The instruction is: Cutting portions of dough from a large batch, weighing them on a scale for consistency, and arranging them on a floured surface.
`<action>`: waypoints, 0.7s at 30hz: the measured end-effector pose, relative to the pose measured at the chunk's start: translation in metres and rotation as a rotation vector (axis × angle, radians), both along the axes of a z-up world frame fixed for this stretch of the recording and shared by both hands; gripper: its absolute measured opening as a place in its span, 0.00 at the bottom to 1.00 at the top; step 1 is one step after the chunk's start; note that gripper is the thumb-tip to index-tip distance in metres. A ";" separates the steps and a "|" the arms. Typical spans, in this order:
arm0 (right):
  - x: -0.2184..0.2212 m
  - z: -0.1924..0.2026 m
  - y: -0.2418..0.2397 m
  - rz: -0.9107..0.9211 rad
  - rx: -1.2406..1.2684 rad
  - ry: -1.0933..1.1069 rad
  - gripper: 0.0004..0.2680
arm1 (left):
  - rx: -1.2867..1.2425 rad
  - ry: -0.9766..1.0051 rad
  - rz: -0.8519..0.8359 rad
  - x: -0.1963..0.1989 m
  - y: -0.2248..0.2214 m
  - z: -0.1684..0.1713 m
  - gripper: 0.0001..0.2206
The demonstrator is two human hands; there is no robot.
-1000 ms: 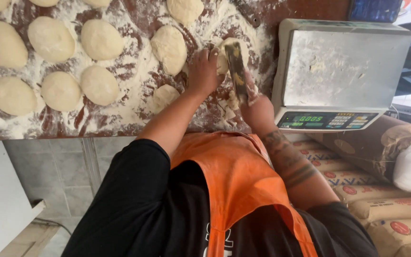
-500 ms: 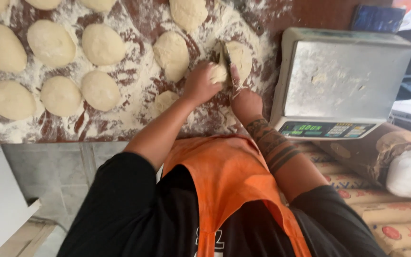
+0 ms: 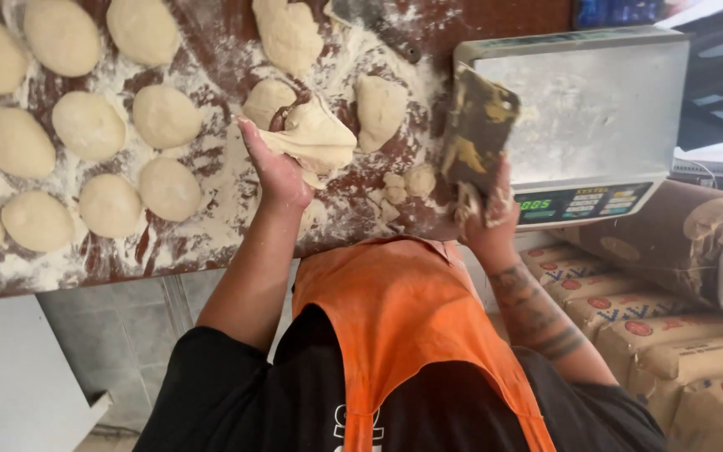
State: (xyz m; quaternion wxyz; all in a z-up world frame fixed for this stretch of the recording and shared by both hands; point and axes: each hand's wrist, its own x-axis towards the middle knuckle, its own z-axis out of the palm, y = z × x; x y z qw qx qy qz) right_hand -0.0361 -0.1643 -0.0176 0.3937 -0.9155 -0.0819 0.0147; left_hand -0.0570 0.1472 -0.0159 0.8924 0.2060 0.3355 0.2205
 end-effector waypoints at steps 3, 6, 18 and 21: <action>-0.012 0.005 -0.056 -0.039 0.166 -0.073 0.28 | -0.035 -0.082 0.042 0.035 -0.052 0.068 0.33; -0.032 0.029 -0.093 -0.125 0.295 0.008 0.29 | 0.040 -0.280 -0.181 0.062 -0.084 0.070 0.34; -0.050 0.071 -0.206 -0.619 0.520 0.349 0.32 | 1.124 0.107 -0.971 0.168 -0.271 0.027 0.38; -0.043 0.071 -0.228 -0.614 0.506 0.353 0.32 | 1.779 0.453 -1.313 0.162 -0.276 0.088 0.34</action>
